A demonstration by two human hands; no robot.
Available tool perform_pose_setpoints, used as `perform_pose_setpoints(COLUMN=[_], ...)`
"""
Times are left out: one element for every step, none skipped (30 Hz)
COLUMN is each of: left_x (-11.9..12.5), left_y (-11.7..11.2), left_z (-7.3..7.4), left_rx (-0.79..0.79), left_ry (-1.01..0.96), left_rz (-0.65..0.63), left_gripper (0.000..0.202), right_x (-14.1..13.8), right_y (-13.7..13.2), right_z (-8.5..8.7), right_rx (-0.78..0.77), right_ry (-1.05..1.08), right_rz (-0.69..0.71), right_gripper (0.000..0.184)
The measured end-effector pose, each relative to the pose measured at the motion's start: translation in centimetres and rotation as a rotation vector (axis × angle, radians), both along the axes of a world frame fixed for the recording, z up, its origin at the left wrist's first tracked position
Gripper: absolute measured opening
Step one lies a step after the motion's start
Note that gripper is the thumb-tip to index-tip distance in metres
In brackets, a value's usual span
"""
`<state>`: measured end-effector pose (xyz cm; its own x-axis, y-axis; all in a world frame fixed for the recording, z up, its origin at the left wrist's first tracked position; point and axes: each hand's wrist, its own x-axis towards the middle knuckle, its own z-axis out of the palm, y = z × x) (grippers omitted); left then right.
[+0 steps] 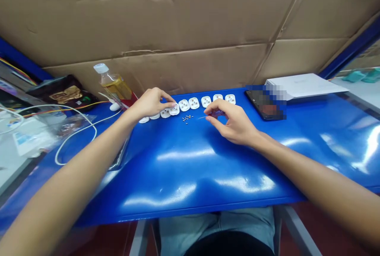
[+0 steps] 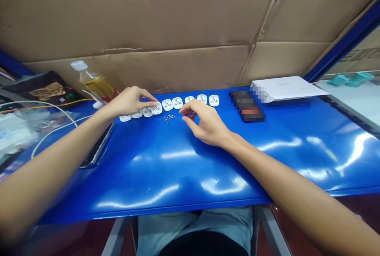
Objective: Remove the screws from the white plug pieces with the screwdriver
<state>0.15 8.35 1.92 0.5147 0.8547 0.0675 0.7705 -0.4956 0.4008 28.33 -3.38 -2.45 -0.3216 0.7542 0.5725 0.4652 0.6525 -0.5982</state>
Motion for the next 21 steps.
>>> perform_pose_setpoints(left_x=[0.1, 0.1, 0.1, 0.1, 0.0, 0.0, -0.1, -0.1, 0.0, 0.0, 0.2, 0.3, 0.6, 0.8, 1.1, 1.3, 1.5, 1.7, 1.9, 2.0, 2.0], left_y=[0.1, 0.2, 0.3, 0.5, 0.6, 0.7, 0.9, 1.0, 1.1, 1.1, 1.2, 1.2, 1.2, 1.3, 1.4, 1.5, 1.7, 1.9, 2.2, 2.5, 2.7], left_z=[-0.4, -0.7, -0.9, -1.1, -1.2, -1.3, -1.3, -1.3, -1.3, -1.2, -1.2, -1.1, -1.0, -1.0, -1.0, -1.1, -1.2, -1.4, -1.6, -1.7, -1.9], left_rx=[0.011, 0.023, 0.033, 0.040, 0.043, 0.047, 0.051, 0.057, 0.066, 0.078, 0.088, 0.092, 0.090, 0.080, 0.065, 0.044, 0.023, 0.003, -0.015, -0.032, -0.047], left_ry=[0.003, 0.006, 0.008, 0.009, 0.011, 0.015, 0.023, 0.032, 0.040, 0.044, 0.045, 0.042, 0.037, 0.032, 0.026, 0.021, 0.016, 0.007, -0.006, -0.024, -0.044], left_rz=[0.003, 0.006, 0.005, -0.002, -0.009, -0.011, -0.009, -0.002, 0.005, 0.007, 0.000, -0.012, -0.026, -0.039, -0.050, -0.058, -0.067, -0.076, -0.085, -0.091, -0.096], left_gripper=[0.038, 0.038, 0.037, 0.037, 0.036, 0.035, 0.033, 0.032, 0.031, 0.030, 0.030, 0.031, 0.033, 0.035, 0.036, 0.036, 0.036, 0.036, 0.034, 0.034, 0.033], right_x=[0.0, 0.0, 0.0, 0.0, 0.0, 0.0, 0.0, 0.0, 0.0, 0.0, 0.1, 0.1, 0.1, 0.1, 0.1, 0.1, 0.1, 0.1, 0.0, 0.0, 0.0], right_y=[0.0, 0.0, 0.1, 0.1, 0.1, 0.1, 0.1, 0.1, 0.1, 0.1, 0.1, 0.1, 0.1, 0.1, 0.1, 0.1, 0.1, 0.1, 0.1, 0.1, 0.1], right_z=[-0.1, -0.1, -0.1, -0.1, -0.2, -0.2, -0.2, -0.2, -0.3, -0.3, -0.4, -0.4, -0.5, -0.5, -0.6, -0.6, -0.5, -0.5, -0.4, -0.3, -0.3], right_rx=[-0.008, -0.016, -0.023, -0.030, -0.037, -0.041, -0.043, -0.044, -0.044, -0.045, -0.049, -0.056, -0.064, -0.070, -0.074, -0.075, -0.074, -0.071, -0.066, -0.059, -0.054], right_ry=[0.004, 0.005, 0.006, 0.007, 0.010, 0.012, 0.014, 0.013, 0.013, 0.014, 0.018, 0.026, 0.037, 0.049, 0.061, 0.069, 0.074, 0.077, 0.077, 0.079, 0.079], right_rz=[0.001, 0.003, 0.004, 0.005, 0.005, 0.006, 0.006, 0.005, 0.004, 0.003, 0.004, 0.007, 0.013, 0.018, 0.023, 0.027, 0.033, 0.038, 0.043, 0.050, 0.057], right_gripper=[0.011, 0.010, 0.010, 0.010, 0.009, 0.010, 0.010, 0.010, 0.010, 0.010, 0.011, 0.011, 0.011, 0.011, 0.011, 0.011, 0.011, 0.010, 0.010, 0.009, 0.009])
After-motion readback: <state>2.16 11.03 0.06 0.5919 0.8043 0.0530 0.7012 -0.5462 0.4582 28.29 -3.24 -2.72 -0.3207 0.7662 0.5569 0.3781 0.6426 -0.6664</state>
